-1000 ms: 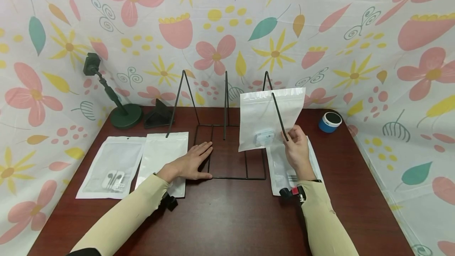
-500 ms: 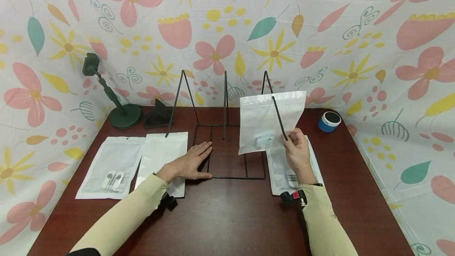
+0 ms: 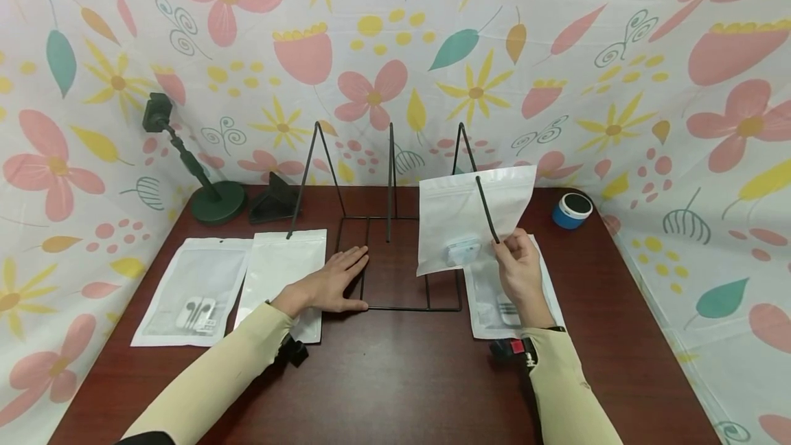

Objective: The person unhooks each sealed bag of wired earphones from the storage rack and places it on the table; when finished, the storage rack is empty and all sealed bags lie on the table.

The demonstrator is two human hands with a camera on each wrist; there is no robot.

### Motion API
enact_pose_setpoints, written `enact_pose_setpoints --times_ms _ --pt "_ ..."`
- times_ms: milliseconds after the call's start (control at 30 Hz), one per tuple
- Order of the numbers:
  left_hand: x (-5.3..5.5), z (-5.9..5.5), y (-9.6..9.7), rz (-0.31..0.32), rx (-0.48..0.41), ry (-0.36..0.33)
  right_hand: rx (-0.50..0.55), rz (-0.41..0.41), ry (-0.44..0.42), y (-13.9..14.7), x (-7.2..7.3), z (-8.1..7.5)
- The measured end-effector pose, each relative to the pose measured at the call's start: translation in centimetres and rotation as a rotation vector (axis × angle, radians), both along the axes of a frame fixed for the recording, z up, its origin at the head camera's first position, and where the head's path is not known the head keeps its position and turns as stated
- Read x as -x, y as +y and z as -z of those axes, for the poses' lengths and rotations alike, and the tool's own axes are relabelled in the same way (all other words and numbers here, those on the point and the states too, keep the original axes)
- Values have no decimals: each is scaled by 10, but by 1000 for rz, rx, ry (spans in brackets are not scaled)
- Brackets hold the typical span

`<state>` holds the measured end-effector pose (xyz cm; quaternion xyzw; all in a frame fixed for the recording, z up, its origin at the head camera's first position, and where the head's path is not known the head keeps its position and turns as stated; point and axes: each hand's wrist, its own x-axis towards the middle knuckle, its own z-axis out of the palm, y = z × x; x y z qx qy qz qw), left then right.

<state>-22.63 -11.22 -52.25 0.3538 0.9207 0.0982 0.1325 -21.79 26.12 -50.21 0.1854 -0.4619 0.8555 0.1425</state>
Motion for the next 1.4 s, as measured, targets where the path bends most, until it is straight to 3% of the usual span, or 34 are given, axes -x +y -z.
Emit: enact_pose_setpoints --times_ms 200,700,1000,1400 --pt "0 2 0 -2 -5 4 -27 32 -21 0 -5 0" --pt "-1 2 0 -3 -6 -4 27 -55 72 0 -12 -1" --pt "0 4 0 -7 7 -3 -14 -7 44 1 -17 -2" --pt "0 1 0 -4 -2 -6 35 -86 112 0 -23 -3"
